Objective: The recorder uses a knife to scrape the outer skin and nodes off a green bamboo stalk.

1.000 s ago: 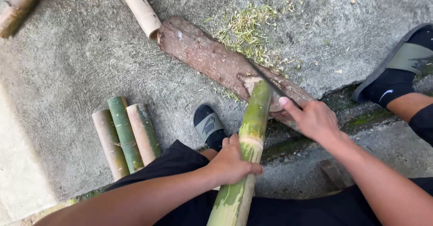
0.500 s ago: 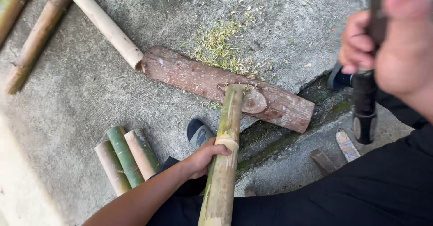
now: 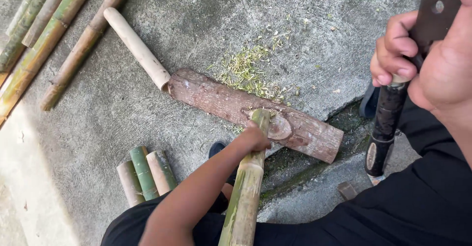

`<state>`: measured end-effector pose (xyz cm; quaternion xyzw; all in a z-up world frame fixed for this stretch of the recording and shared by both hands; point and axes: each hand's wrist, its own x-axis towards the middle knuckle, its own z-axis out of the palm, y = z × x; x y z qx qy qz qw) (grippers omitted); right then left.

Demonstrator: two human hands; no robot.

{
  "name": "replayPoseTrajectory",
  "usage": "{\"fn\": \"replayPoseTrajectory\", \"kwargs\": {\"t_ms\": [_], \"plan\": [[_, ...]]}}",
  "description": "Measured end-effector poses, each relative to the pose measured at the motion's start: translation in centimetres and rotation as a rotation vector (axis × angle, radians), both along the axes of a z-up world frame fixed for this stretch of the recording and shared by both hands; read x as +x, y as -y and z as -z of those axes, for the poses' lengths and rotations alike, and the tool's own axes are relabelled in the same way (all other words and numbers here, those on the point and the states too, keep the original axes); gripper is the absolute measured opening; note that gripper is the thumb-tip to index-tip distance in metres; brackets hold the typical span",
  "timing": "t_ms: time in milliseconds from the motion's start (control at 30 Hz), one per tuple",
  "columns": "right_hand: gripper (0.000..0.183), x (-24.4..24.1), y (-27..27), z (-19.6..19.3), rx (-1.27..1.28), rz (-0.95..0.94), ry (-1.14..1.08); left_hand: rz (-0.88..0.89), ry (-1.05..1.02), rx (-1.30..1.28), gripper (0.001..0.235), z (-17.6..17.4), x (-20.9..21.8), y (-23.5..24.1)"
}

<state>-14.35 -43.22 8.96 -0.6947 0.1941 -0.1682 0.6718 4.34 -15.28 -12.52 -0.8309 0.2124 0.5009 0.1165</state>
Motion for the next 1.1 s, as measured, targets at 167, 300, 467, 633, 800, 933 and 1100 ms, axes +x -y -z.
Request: {"fn": "replayPoseTrajectory", "kwargs": {"t_ms": [167,300,467,633,800,933,1100], "plan": [[0.092,1.1,-0.4,-2.0,0.007,-0.002,0.05,0.046,0.11,-0.089,0.1,8.6,3.3,2.0],[0.095,1.9,-1.4,-4.1,-0.008,0.028,0.078,0.295,0.159,-0.018,0.052,-1.4,3.0,5.2],[0.097,3.6,-2.0,-5.3,0.056,0.054,0.08,0.594,0.251,-0.492,0.04,-5.4,3.2,5.1],[0.088,5.4,-2.7,-5.6,0.197,0.099,0.059,0.948,0.223,-0.535,0.02,-17.0,-0.2,2.8],[0.083,6.7,-3.7,-3.7,0.228,0.058,0.006,1.099,0.001,-0.667,0.021,-22.0,-3.2,-3.8],[0.082,7.2,-5.0,-3.4,0.278,0.02,-0.024,1.145,0.216,-0.932,0.016,-20.0,-2.3,-6.4],[0.083,8.4,-6.7,-3.0,0.235,-0.037,-0.092,0.018,-0.277,-0.11,0.118,-11.6,-3.8,-11.4]]}}
